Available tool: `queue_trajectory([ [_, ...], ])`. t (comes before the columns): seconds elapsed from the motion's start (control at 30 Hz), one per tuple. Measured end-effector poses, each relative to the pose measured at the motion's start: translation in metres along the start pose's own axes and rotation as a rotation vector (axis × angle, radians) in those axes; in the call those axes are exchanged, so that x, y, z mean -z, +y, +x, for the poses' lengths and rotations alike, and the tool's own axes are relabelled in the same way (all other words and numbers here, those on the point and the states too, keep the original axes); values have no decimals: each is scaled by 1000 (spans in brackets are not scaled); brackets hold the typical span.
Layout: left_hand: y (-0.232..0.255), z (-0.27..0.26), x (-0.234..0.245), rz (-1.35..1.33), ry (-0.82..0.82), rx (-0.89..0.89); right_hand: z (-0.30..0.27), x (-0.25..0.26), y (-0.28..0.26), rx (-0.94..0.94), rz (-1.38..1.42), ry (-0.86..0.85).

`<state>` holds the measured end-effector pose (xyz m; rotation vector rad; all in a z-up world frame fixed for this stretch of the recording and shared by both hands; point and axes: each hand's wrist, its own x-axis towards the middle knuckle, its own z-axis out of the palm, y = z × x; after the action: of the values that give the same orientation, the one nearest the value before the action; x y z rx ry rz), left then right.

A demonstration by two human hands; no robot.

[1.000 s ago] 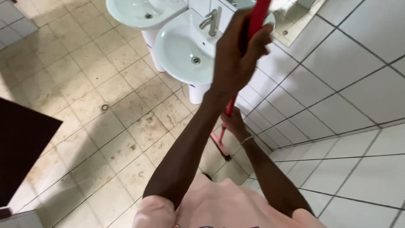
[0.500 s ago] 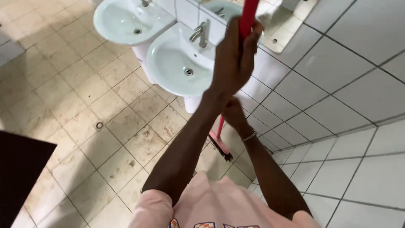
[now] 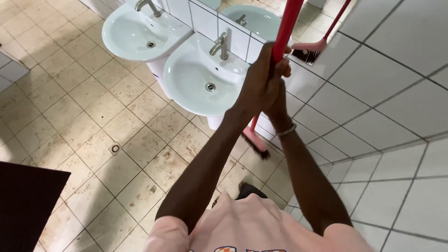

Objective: The person sweeps the floor of a bathroom using a broom, moving around stalls, sinks, and toilets.

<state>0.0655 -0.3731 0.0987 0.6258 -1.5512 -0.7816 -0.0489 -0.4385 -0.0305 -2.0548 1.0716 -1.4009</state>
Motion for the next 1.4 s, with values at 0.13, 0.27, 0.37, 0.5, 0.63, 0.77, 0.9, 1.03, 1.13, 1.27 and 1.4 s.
queue_trajectory([
  [0.13,-13,47,2,19,26,-84,52,20,2,227,-96,39],
  [0.27,-28,89,-4,40,71,-246,98,43,11,146,-164,-30],
  [0.37,-43,123,-14,77,109,-289,132,57,24,138,-199,-44],
  [0.5,-69,163,-23,182,163,-342,178,70,40,255,-105,-15],
  [0.63,-99,191,-22,396,218,-358,208,75,56,326,-29,1],
  [0.77,-120,198,-13,349,249,-450,230,61,80,336,-6,-31],
  [0.9,-119,186,-4,295,196,-347,227,30,104,335,19,-61],
  [1.03,-91,182,-7,402,190,-380,214,18,106,326,67,-86],
  [1.13,-64,180,-8,449,229,-459,211,29,94,355,85,-99],
  [1.27,-63,183,-10,570,249,-484,227,50,78,437,86,-91],
  [1.4,-94,189,-13,554,284,-507,241,58,83,513,77,-110],
])
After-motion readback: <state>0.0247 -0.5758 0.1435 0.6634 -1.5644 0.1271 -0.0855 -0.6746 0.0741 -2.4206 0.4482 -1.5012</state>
